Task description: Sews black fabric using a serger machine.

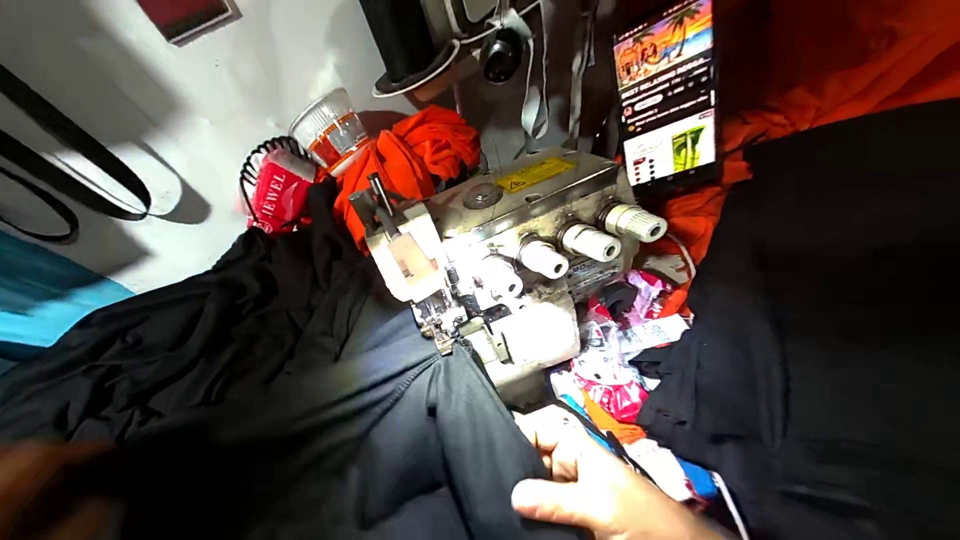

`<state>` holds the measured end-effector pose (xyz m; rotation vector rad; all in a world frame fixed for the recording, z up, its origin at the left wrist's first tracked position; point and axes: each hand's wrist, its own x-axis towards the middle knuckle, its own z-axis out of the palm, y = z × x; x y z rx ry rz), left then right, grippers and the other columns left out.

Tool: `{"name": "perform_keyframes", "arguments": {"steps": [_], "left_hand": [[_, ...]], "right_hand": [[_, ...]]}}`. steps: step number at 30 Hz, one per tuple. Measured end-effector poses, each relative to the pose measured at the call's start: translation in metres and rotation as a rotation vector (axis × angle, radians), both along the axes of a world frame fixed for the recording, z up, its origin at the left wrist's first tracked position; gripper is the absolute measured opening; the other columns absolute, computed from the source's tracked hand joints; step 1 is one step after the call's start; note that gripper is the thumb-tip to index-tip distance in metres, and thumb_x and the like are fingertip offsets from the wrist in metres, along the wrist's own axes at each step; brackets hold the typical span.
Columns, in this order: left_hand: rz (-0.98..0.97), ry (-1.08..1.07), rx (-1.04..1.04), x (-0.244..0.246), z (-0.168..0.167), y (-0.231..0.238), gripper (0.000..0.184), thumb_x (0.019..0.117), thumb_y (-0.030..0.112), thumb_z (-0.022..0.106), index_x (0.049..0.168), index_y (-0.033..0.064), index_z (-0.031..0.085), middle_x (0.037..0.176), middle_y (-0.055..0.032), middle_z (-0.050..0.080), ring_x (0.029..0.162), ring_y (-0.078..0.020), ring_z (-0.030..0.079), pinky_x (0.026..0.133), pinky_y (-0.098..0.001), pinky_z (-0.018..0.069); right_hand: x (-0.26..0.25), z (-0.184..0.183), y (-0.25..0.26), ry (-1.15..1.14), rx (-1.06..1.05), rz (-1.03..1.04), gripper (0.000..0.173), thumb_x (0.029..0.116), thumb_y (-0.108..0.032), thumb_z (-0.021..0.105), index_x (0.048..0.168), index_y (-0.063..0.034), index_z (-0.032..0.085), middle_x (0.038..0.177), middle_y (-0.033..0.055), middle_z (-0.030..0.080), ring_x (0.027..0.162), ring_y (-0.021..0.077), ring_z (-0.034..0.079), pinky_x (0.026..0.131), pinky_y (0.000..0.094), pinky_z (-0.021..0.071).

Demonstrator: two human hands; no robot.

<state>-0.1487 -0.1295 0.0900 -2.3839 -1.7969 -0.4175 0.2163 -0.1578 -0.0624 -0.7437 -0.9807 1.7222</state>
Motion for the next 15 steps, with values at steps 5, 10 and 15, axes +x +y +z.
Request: {"name": "perform_keyframes", "arguments": {"steps": [5,10,15], "left_hand": [[-0.177,0.226,0.151,0.010,-0.006,0.124,0.030,0.0943,0.002,0.063,0.121,-0.0121,0.060,0.125,-0.0396,0.055,0.110,-0.0641,0.056,0.081,-0.0786,0.0457],[-0.299,0.147,0.021,0.009,-0.061,0.153,0.033,0.1014,0.013,0.059,0.129,-0.0052,0.065,0.128,-0.0287,0.063,0.110,-0.0519,0.065,0.089,-0.0733,0.0485],[-0.376,-0.112,0.259,0.037,-0.032,0.075,0.047,0.1012,0.031,0.057,0.129,-0.0074,0.060,0.128,-0.0259,0.063,0.112,-0.0315,0.065,0.094,-0.0455,0.0538]], "right_hand": [[-0.020,-0.020,-0.032,-0.498,0.140,-0.442,0.036,0.0808,-0.010,0.080,0.109,0.0054,0.065,0.106,0.0084,0.067,0.089,0.0036,0.065,0.080,0.0216,0.0558],[-0.018,-0.024,-0.036,-0.396,0.175,-0.621,0.043,0.0812,-0.007,0.080,0.117,0.0028,0.058,0.106,0.0048,0.068,0.081,0.0022,0.067,0.066,0.0195,0.0582],[-0.005,-0.018,-0.035,-0.499,0.329,-0.630,0.048,0.0821,-0.008,0.081,0.125,0.0055,0.064,0.116,0.0088,0.073,0.093,0.0020,0.070,0.078,0.0186,0.0593]]}}
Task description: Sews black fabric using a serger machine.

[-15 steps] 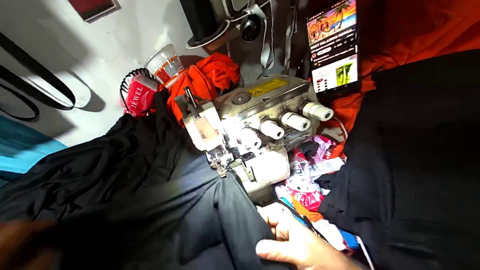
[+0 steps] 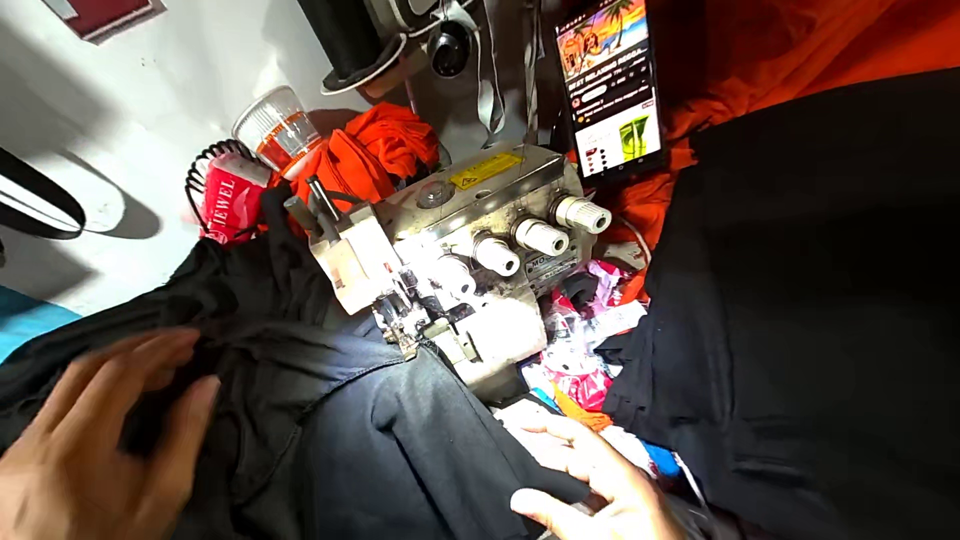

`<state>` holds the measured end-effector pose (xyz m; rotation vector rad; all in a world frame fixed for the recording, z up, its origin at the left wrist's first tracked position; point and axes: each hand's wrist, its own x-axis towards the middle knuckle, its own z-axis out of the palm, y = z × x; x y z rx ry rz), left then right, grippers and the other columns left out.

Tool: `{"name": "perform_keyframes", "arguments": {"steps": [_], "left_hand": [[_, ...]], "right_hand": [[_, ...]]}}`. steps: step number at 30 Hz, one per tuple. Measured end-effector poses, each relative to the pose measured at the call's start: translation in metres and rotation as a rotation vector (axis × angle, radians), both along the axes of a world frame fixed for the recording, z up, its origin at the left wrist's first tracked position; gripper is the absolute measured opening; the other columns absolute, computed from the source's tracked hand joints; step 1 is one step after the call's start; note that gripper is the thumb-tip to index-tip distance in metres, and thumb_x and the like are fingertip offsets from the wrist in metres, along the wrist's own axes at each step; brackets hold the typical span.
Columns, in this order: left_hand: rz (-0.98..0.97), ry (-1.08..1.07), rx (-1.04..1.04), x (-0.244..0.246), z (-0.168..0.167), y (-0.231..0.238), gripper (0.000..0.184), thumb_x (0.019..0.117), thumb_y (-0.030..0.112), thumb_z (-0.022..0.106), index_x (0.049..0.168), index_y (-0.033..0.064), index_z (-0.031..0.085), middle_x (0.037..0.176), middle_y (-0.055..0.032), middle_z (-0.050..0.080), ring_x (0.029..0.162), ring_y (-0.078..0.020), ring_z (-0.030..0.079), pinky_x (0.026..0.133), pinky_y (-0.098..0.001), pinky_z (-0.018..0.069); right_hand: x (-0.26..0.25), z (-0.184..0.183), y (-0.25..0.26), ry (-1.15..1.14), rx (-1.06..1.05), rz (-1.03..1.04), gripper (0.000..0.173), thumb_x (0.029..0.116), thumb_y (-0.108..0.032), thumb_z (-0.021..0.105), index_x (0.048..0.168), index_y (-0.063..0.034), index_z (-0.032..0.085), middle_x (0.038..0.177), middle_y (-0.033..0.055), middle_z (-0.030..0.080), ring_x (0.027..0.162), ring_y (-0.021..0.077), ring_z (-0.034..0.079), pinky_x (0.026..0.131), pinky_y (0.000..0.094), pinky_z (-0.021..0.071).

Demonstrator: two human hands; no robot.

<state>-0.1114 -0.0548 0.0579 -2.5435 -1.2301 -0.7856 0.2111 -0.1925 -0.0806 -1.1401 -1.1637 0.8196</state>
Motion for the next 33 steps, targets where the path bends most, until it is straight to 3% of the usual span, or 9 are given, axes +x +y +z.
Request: {"name": "perform_keyframes", "arguments": {"steps": [3,6,9,12,15,18,27,30,33], "left_hand": [[-0.207,-0.209,-0.233,0.077,-0.032,-0.082,0.074,0.0910,0.055,0.071,0.147,0.0124,0.050,0.145,-0.0075,0.057,0.139,-0.0140,0.049,0.119,-0.0413,0.0362],[-0.132,-0.055,-0.084,0.137,-0.098,-0.114,0.080,0.0933,0.066,0.055,0.153,0.0153,0.037,0.155,-0.0210,0.046,0.151,-0.0440,0.029,0.113,-0.0759,0.0132],[0.031,-0.047,0.009,0.137,-0.115,-0.097,0.052,0.0961,0.026,0.053,0.143,0.0029,0.053,0.143,-0.0238,0.059,0.139,-0.0559,0.042,0.100,-0.0857,0.0219],[0.041,0.015,-0.076,0.122,-0.084,-0.084,0.044,0.0876,0.002,0.057,0.129,0.0046,0.071,0.133,-0.0147,0.069,0.127,-0.0490,0.059,0.098,-0.0788,0.0386],[0.005,0.060,-0.032,0.110,-0.074,-0.055,0.045,0.0828,0.006,0.055,0.123,0.0105,0.076,0.129,-0.0063,0.072,0.121,-0.0355,0.068,0.093,-0.0601,0.0550],[-0.036,0.082,-0.087,0.102,-0.068,-0.022,0.054,0.0806,0.008,0.050,0.129,0.0152,0.072,0.133,-0.0020,0.070,0.126,-0.0273,0.065,0.098,-0.0507,0.0545],[0.036,0.079,-0.262,0.102,-0.047,0.044,0.059,0.0775,-0.023,0.057,0.126,0.0075,0.073,0.129,-0.0134,0.070,0.119,-0.0367,0.067,0.095,-0.0634,0.0516],[0.105,0.055,-0.231,0.091,-0.052,0.040,0.055,0.0833,-0.019,0.057,0.130,0.0062,0.071,0.135,-0.0133,0.067,0.124,-0.0376,0.065,0.099,-0.0642,0.0494],[0.175,0.103,-0.113,0.076,-0.060,-0.003,0.049,0.0830,-0.002,0.053,0.129,0.0042,0.071,0.130,-0.0159,0.070,0.108,-0.0414,0.071,0.083,-0.0653,0.0543]], "right_hand": [[0.002,0.020,-0.012,-0.050,-0.031,0.081,0.044,0.0908,-0.008,0.073,0.131,0.0059,0.061,0.103,0.0091,0.075,0.074,0.0031,0.068,0.064,0.0201,0.0574],[0.000,0.043,-0.020,-0.162,0.016,0.190,0.035,0.0985,-0.004,0.061,0.131,0.0081,0.058,0.094,0.0154,0.074,0.070,0.0112,0.068,0.065,0.0249,0.0572],[-0.004,0.049,-0.021,-0.162,0.070,0.295,0.030,0.1035,-0.003,0.052,0.131,0.0090,0.054,0.077,0.0140,0.065,0.063,0.0157,0.065,0.061,0.0299,0.0578],[-0.013,0.048,-0.017,-0.072,0.000,0.301,0.027,0.1036,-0.001,0.048,0.128,0.0098,0.054,0.075,0.0097,0.065,0.064,0.0123,0.067,0.061,0.0283,0.0587],[-0.026,0.043,0.001,0.114,-0.098,0.277,0.021,0.1027,0.000,0.045,0.122,0.0059,0.052,0.080,0.0022,0.069,0.067,0.0058,0.069,0.061,0.0232,0.0595],[-0.037,0.034,0.029,0.263,-0.070,0.221,0.012,0.1036,-0.002,0.044,0.114,-0.0020,0.051,0.076,-0.0035,0.069,0.063,0.0031,0.069,0.055,0.0187,0.0580],[-0.051,0.035,0.101,-0.024,-0.185,-0.168,0.023,0.0872,-0.015,0.073,0.075,-0.0111,0.054,0.061,-0.0040,0.048,0.054,0.0040,0.046,0.052,0.0225,0.0392],[-0.048,0.040,0.104,-0.067,-0.202,-0.125,0.023,0.0898,-0.015,0.074,0.077,-0.0090,0.056,0.063,-0.0017,0.050,0.056,0.0071,0.049,0.054,0.0265,0.0410],[-0.047,0.041,0.098,-0.256,-0.071,-0.178,0.010,0.0902,-0.019,0.071,0.093,-0.0111,0.066,0.064,0.0009,0.056,0.056,0.0145,0.056,0.053,0.0362,0.0465]]}}
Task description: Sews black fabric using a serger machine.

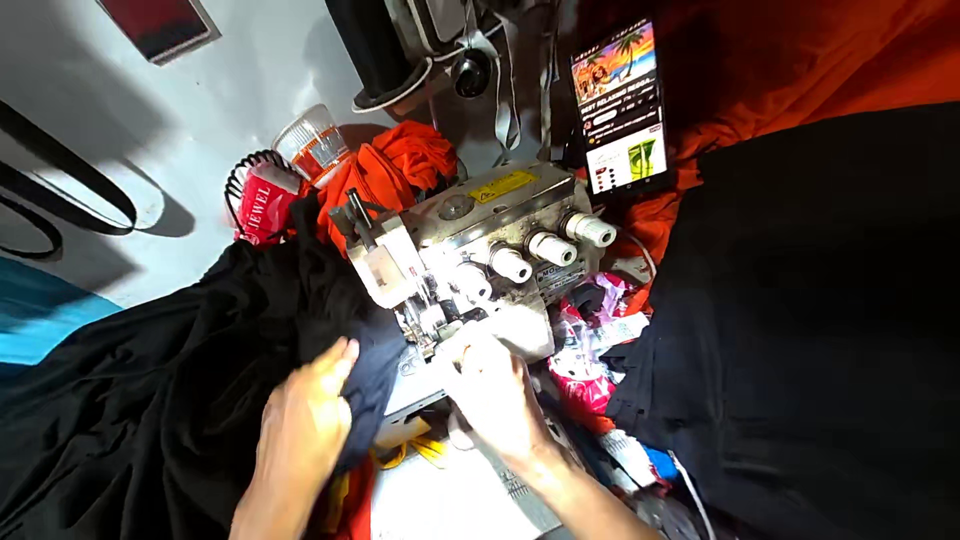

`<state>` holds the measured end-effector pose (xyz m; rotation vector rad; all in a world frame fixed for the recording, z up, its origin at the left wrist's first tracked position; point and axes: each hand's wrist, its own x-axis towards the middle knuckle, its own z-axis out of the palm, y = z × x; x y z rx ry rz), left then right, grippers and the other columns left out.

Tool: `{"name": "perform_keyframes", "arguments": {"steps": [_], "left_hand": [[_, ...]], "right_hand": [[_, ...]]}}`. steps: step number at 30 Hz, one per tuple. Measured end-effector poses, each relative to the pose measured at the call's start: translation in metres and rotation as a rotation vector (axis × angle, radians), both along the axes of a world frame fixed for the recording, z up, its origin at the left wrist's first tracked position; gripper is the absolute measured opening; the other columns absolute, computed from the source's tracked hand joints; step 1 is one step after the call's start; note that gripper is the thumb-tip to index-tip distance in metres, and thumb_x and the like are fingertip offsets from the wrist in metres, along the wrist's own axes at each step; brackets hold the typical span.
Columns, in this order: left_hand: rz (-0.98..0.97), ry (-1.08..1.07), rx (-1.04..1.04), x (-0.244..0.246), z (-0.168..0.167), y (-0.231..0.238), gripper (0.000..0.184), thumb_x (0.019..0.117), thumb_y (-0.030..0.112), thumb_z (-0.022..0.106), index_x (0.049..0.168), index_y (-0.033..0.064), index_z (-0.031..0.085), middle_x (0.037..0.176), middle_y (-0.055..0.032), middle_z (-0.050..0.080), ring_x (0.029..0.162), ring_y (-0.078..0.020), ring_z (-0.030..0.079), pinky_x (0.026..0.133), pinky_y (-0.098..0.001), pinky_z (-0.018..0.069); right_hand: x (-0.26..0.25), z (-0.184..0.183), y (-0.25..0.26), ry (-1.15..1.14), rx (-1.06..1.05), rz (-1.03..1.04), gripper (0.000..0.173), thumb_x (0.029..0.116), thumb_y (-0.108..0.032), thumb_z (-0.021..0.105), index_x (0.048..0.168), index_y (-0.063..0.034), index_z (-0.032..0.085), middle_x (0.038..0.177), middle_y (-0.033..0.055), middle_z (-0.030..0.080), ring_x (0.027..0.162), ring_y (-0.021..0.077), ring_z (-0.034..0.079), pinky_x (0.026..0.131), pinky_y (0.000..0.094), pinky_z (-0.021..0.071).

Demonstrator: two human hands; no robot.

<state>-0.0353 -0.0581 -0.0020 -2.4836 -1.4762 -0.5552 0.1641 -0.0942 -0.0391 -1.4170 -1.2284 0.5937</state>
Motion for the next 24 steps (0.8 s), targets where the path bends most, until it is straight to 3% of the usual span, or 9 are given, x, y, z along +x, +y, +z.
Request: {"name": "perform_keyframes", "arguments": {"steps": [3,7,9,11,12,14,16,20,24], "left_hand": [[0.001,0.115,0.036,0.009,0.010,-0.070,0.041,0.0787,-0.002,0.057,0.116,-0.0040,0.075,0.115,-0.0216,0.075,0.086,-0.0419,0.075,0.066,-0.0578,0.0583],[-0.133,0.065,-0.300,0.031,0.026,-0.116,0.033,0.0900,0.003,0.061,0.120,-0.0023,0.073,0.119,-0.0187,0.074,0.090,-0.0333,0.077,0.071,-0.0504,0.0614],[-0.209,-0.114,-0.376,0.028,0.038,-0.098,0.032,0.1002,0.027,0.061,0.119,0.0051,0.075,0.121,-0.0100,0.074,0.106,-0.0203,0.074,0.089,-0.0421,0.0607],[-0.164,-0.298,-0.165,0.029,0.038,-0.056,0.033,0.0993,0.038,0.060,0.105,0.0116,0.078,0.106,-0.0008,0.076,0.088,-0.0065,0.071,0.075,-0.0282,0.0599],[-0.089,-0.310,-0.059,0.031,0.033,-0.032,0.029,0.0979,0.035,0.062,0.105,0.0114,0.077,0.104,-0.0019,0.074,0.082,-0.0087,0.070,0.070,-0.0305,0.0602],[0.071,-0.293,-0.107,0.036,0.018,0.006,0.036,0.0962,0.031,0.071,0.120,0.0037,0.073,0.117,-0.0168,0.070,0.093,-0.0304,0.069,0.079,-0.0533,0.0566],[0.155,-0.212,-0.122,0.040,0.005,0.025,0.030,0.0976,0.028,0.070,0.116,0.0043,0.071,0.110,-0.0191,0.066,0.095,-0.0389,0.067,0.078,-0.0623,0.0520],[0.191,-0.147,-0.093,0.044,0.006,0.029,0.018,0.1029,0.014,0.060,0.108,-0.0007,0.068,0.102,-0.0238,0.068,0.088,-0.0447,0.068,0.071,-0.0656,0.0507],[0.276,-0.152,-0.146,0.041,0.008,0.037,0.025,0.1084,0.017,0.048,0.116,-0.0025,0.061,0.108,-0.0282,0.067,0.094,-0.0491,0.067,0.074,-0.0688,0.0500]], "right_hand": [[-0.003,-0.007,-0.013,-0.299,0.335,0.108,0.025,0.0931,-0.022,0.065,0.115,-0.0170,0.077,0.076,0.0000,0.069,0.065,0.0148,0.066,0.057,0.0352,0.0542],[0.032,-0.023,-0.035,-0.489,0.342,0.091,0.023,0.0979,-0.029,0.059,0.095,-0.0179,0.079,0.081,-0.0001,0.072,0.074,0.0142,0.071,0.062,0.0342,0.0584],[0.041,-0.030,-0.042,-0.378,0.280,0.047,0.022,0.0957,-0.024,0.057,0.090,-0.0138,0.076,0.076,-0.0009,0.068,0.070,0.0092,0.066,0.062,0.0271,0.0540],[0.041,-0.036,-0.051,-0.024,0.198,0.158,0.017,0.0967,-0.018,0.056,0.094,-0.0092,0.071,0.083,-0.0021,0.067,0.075,0.0009,0.063,0.067,0.0164,0.0528],[0.037,-0.040,-0.055,0.232,0.160,0.213,0.014,0.0950,-0.014,0.056,0.097,-0.0070,0.068,0.088,-0.0025,0.066,0.079,0.0001,0.064,0.069,0.0159,0.0545],[0.030,-0.040,-0.063,0.747,0.023,0.304,0.016,0.0942,-0.015,0.054,0.107,-0.0075,0.056,0.095,-0.0015,0.066,0.082,0.0041,0.065,0.068,0.0201,0.0551],[0.032,-0.035,-0.064,0.968,-0.142,0.375,0.038,0.0950,-0.022,0.062,0.127,-0.0072,0.048,0.102,0.0027,0.071,0.079,0.0063,0.068,0.063,0.0214,0.0556],[0.044,-0.029,-0.063,0.606,-0.285,0.546,0.029,0.0906,-0.015,0.071,0.117,-0.0070,0.064,0.084,-0.0070,0.069,0.069,-0.0011,0.062,0.062,0.0157,0.0509],[0.053,-0.042,-0.082,0.208,-0.229,0.576,0.047,0.0860,-0.025,0.077,0.127,-0.0062,0.064,0.102,-0.0023,0.070,0.064,-0.0040,0.053,0.056,0.0141,0.0433]]}}
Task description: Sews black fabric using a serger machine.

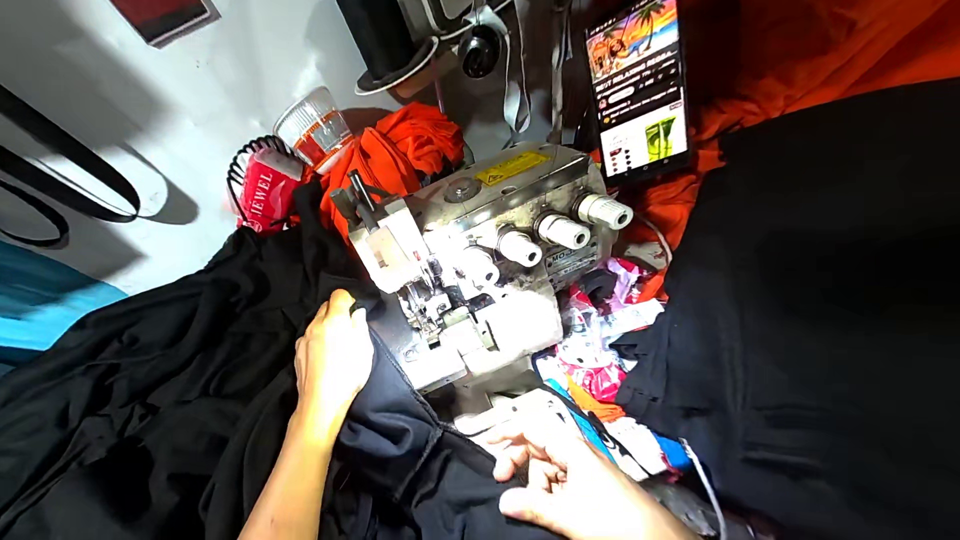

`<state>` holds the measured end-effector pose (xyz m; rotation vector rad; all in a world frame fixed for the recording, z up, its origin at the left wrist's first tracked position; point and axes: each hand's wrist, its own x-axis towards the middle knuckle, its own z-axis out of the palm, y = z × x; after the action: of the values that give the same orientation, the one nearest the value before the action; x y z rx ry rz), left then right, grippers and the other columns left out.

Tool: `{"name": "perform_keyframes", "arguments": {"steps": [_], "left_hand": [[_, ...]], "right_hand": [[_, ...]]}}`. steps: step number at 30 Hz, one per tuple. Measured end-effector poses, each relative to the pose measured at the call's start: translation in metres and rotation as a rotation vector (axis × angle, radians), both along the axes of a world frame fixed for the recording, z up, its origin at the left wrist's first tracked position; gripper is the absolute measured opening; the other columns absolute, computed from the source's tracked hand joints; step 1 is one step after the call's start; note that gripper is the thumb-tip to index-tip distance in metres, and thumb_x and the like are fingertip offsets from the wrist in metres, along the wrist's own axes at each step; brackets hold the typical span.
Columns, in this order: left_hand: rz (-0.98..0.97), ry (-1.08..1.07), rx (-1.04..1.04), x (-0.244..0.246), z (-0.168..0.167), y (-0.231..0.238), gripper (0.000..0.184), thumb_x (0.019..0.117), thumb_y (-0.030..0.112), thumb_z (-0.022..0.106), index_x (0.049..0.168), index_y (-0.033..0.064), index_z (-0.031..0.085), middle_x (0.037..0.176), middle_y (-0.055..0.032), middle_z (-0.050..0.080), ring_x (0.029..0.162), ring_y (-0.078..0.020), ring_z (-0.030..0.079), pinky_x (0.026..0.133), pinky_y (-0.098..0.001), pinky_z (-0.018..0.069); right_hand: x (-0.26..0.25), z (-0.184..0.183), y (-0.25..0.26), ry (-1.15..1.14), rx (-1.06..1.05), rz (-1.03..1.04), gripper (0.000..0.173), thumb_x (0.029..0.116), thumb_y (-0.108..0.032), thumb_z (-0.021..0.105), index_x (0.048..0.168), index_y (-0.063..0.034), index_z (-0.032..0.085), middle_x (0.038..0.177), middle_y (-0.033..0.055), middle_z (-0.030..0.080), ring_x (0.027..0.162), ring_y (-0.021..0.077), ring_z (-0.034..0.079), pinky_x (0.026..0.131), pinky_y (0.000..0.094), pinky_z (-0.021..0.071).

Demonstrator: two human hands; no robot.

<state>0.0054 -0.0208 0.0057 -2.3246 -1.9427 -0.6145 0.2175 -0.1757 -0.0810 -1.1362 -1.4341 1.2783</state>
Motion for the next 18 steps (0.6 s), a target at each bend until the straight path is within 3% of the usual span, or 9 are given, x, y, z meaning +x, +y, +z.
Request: {"name": "perform_keyframes", "arguments": {"steps": [2,4,7,10,12,13,15,16,18], "left_hand": [[0.052,-0.073,-0.048,-0.006,-0.001,0.011,0.029,0.1093,0.017,0.045,0.123,-0.0046,0.058,0.109,-0.0312,0.065,0.098,-0.0511,0.066,0.079,-0.0706,0.0491],[0.117,-0.210,-0.025,-0.014,-0.007,0.021,0.031,0.1095,0.015,0.045,0.125,-0.0086,0.057,0.104,-0.0344,0.064,0.097,-0.0519,0.064,0.083,-0.0707,0.0468],[0.194,-0.386,0.087,-0.028,-0.014,0.022,0.034,0.1090,0.015,0.045,0.126,-0.0128,0.055,0.112,-0.0372,0.063,0.105,-0.0508,0.063,0.092,-0.0683,0.0444],[0.197,-0.413,0.191,-0.036,-0.011,0.018,0.031,0.1085,0.017,0.046,0.119,-0.0107,0.056,0.102,-0.0302,0.061,0.092,-0.0410,0.060,0.084,-0.0610,0.0454],[0.111,-0.335,0.217,-0.040,0.001,0.003,0.028,0.1055,0.011,0.049,0.123,-0.0097,0.056,0.114,-0.0310,0.062,0.098,-0.0427,0.063,0.085,-0.0609,0.0494],[0.025,-0.282,0.234,-0.040,0.010,-0.010,0.027,0.1020,0.007,0.051,0.124,-0.0074,0.057,0.117,-0.0286,0.062,0.094,-0.0389,0.065,0.080,-0.0565,0.0525],[-0.243,-0.220,0.229,-0.031,0.025,-0.047,0.031,0.0948,0.013,0.053,0.123,0.0032,0.061,0.103,-0.0104,0.067,0.070,-0.0104,0.059,0.059,-0.0289,0.0497],[-0.412,-0.247,0.095,-0.022,0.031,-0.070,0.034,0.0949,0.017,0.057,0.127,0.0066,0.061,0.103,-0.0045,0.069,0.069,-0.0021,0.059,0.058,-0.0211,0.0492],[-0.692,-0.296,-0.206,-0.001,0.025,-0.102,0.034,0.0962,0.014,0.063,0.128,0.0019,0.066,0.114,-0.0109,0.072,0.084,-0.0052,0.067,0.072,-0.0216,0.0561]], "right_hand": [[0.004,-0.002,-0.011,-0.106,0.022,0.021,0.056,0.0843,-0.021,0.079,0.134,-0.0032,0.059,0.112,0.0074,0.067,0.065,0.0035,0.053,0.056,0.0197,0.0447],[0.008,0.000,-0.017,-0.081,0.044,0.044,0.044,0.0867,-0.019,0.075,0.126,-0.0012,0.066,0.102,0.0092,0.069,0.064,0.0042,0.053,0.057,0.0208,0.0445],[0.016,0.010,-0.018,0.195,0.096,0.245,0.021,0.0921,-0.017,0.072,0.099,0.0020,0.071,0.080,-0.0008,0.068,0.073,-0.0036,0.059,0.068,0.0151,0.0491],[0.020,0.012,-0.019,0.538,0.063,0.374,0.021,0.0934,-0.024,0.072,0.107,-0.0072,0.071,0.099,-0.0127,0.070,0.096,-0.0075,0.062,0.088,0.0151,0.0511],[0.017,0.016,-0.020,0.645,0.046,0.341,0.024,0.0961,-0.034,0.069,0.112,-0.0166,0.072,0.106,-0.0179,0.071,0.100,-0.0094,0.063,0.089,0.0146,0.0520],[0.012,0.020,-0.019,0.596,0.101,0.245,0.019,0.0976,-0.027,0.066,0.108,-0.0119,0.073,0.103,-0.0138,0.072,0.097,-0.0088,0.064,0.086,0.0138,0.0520],[-0.001,0.029,-0.014,0.276,0.354,0.014,0.016,0.0949,-0.008,0.065,0.099,0.0056,0.073,0.096,0.0082,0.073,0.097,0.0026,0.065,0.089,0.0165,0.0493],[-0.006,0.033,-0.011,0.081,0.479,-0.099,0.012,0.0919,-0.005,0.067,0.094,0.0045,0.074,0.090,0.0135,0.071,0.094,0.0123,0.064,0.088,0.0217,0.0483],[-0.014,0.036,-0.007,-0.246,0.669,-0.285,0.007,0.0925,-0.009,0.066,0.091,-0.0058,0.072,0.079,0.0118,0.064,0.088,0.0211,0.062,0.084,0.0253,0.0479]]}}
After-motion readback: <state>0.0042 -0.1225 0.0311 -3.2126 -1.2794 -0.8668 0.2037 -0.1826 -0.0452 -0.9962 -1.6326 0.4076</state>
